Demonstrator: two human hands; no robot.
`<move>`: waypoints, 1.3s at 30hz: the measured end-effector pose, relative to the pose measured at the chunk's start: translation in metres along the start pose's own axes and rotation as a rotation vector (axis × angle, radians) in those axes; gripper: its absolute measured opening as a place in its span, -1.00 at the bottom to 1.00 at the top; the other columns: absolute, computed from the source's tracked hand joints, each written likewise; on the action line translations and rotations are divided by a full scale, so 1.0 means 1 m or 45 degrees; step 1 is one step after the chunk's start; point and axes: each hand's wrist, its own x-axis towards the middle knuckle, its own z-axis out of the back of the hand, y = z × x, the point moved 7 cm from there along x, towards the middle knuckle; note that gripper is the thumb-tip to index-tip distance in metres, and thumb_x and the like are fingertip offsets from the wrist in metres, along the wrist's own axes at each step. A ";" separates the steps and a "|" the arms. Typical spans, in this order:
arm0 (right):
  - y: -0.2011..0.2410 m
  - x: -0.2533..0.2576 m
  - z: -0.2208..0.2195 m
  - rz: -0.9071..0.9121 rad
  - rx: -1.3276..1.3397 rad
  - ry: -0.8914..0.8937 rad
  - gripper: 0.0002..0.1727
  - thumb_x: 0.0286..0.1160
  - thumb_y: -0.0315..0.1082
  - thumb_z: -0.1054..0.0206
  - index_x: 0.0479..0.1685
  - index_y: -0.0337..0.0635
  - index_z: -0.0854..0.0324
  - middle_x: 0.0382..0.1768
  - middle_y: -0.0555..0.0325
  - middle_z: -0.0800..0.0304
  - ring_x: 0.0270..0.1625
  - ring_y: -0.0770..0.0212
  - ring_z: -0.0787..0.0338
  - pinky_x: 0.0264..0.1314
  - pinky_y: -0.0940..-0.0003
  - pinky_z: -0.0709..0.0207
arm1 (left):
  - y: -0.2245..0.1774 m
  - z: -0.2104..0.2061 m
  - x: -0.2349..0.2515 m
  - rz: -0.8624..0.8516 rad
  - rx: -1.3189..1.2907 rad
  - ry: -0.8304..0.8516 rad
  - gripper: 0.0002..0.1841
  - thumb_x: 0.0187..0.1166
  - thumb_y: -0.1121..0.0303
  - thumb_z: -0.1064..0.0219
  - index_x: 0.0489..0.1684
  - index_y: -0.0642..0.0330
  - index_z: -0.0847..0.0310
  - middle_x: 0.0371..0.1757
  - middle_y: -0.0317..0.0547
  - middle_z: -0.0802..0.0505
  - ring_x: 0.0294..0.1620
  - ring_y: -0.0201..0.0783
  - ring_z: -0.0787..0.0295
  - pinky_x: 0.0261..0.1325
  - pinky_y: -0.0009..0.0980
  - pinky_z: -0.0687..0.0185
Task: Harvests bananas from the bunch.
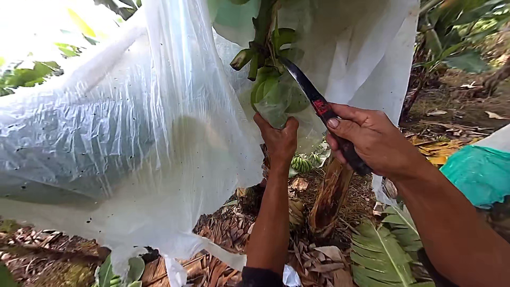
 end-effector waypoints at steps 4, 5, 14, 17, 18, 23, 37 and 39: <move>0.006 -0.017 0.001 -0.101 0.156 -0.005 -0.55 0.88 -0.20 0.03 0.62 0.06 -0.49 -0.49 0.02 -0.64 -0.72 0.20 -0.62 -0.78 0.36 -0.61 | 0.000 -0.005 0.005 -0.117 0.011 -0.081 -0.16 0.13 0.48 -0.53 0.52 0.25 -0.14 0.11 0.02 -0.76 0.11 -0.23 -0.83 0.12 -0.24 -0.84; 0.007 -0.021 0.000 -0.122 0.205 -0.008 -0.56 0.89 -0.20 0.05 0.60 0.05 -0.49 -0.49 0.02 -0.62 -0.73 0.21 -0.61 -0.80 0.36 -0.60 | 0.000 -0.007 0.003 -0.120 0.027 -0.086 -0.16 0.14 0.47 -0.53 0.52 0.25 -0.14 0.10 0.02 -0.75 0.09 -0.24 -0.82 0.12 -0.24 -0.84; 0.023 -0.071 0.010 -0.132 0.360 -0.026 -0.55 0.85 -0.16 0.14 0.53 0.04 -0.50 -0.53 0.09 -0.54 -0.77 0.30 -0.54 -0.82 0.43 -0.54 | -0.018 -0.021 -0.015 -0.233 0.128 -0.060 -0.15 0.15 0.43 -0.56 0.53 0.30 -0.15 0.12 0.03 -0.75 0.10 -0.27 -0.82 0.16 -0.29 -0.82; 0.028 -0.097 0.013 -0.128 0.396 0.016 -0.56 0.80 -0.14 0.04 0.52 0.05 -0.52 -0.52 0.15 -0.57 -0.77 0.35 -0.53 -0.83 0.47 -0.52 | -0.020 -0.022 -0.025 -0.181 0.211 -0.005 -0.12 0.21 0.38 -0.56 0.61 0.20 -0.11 0.17 0.04 -0.75 0.11 -0.25 -0.81 0.12 -0.24 -0.81; 0.031 -0.109 0.013 -0.118 0.388 0.021 -0.58 0.77 -0.12 -0.04 0.49 0.08 -0.55 -0.53 0.19 -0.60 -0.77 0.38 -0.54 -0.83 0.49 -0.51 | -0.015 -0.021 -0.029 -0.157 0.252 0.000 -0.11 0.23 0.35 -0.56 0.63 0.17 -0.09 0.18 0.05 -0.74 0.11 -0.23 -0.81 0.10 -0.21 -0.81; 0.023 -0.139 0.033 -0.039 0.098 -0.280 -0.56 0.76 -0.18 -0.03 0.52 0.08 -0.55 -0.50 0.18 -0.64 -0.72 0.30 -0.59 -0.78 0.44 -0.57 | 0.018 -0.004 -0.067 0.015 0.214 -0.040 -0.09 0.33 0.29 -0.55 0.75 0.20 -0.11 0.38 0.09 -0.70 0.34 -0.19 -0.70 0.34 -0.12 -0.69; 0.015 -0.056 -0.008 -0.067 0.335 -0.310 -0.56 0.90 -0.13 0.05 0.60 0.04 -0.46 -0.48 0.06 -0.65 -0.73 0.26 -0.58 -0.79 0.39 -0.55 | 0.025 0.023 -0.105 0.043 -0.212 -0.151 -0.08 0.22 0.46 -0.53 0.70 0.28 -0.08 0.32 0.01 -0.70 0.28 -0.26 -0.73 0.31 -0.26 -0.74; 0.019 -0.046 -0.016 -0.078 0.322 -0.277 -0.57 0.91 -0.06 0.05 0.56 0.08 -0.48 -0.49 0.08 -0.63 -0.74 0.29 -0.55 -0.81 0.43 -0.50 | 0.025 0.026 -0.104 0.042 -0.211 -0.155 -0.09 0.23 0.46 -0.51 0.70 0.25 -0.09 0.32 0.02 -0.70 0.29 -0.24 -0.73 0.30 -0.24 -0.75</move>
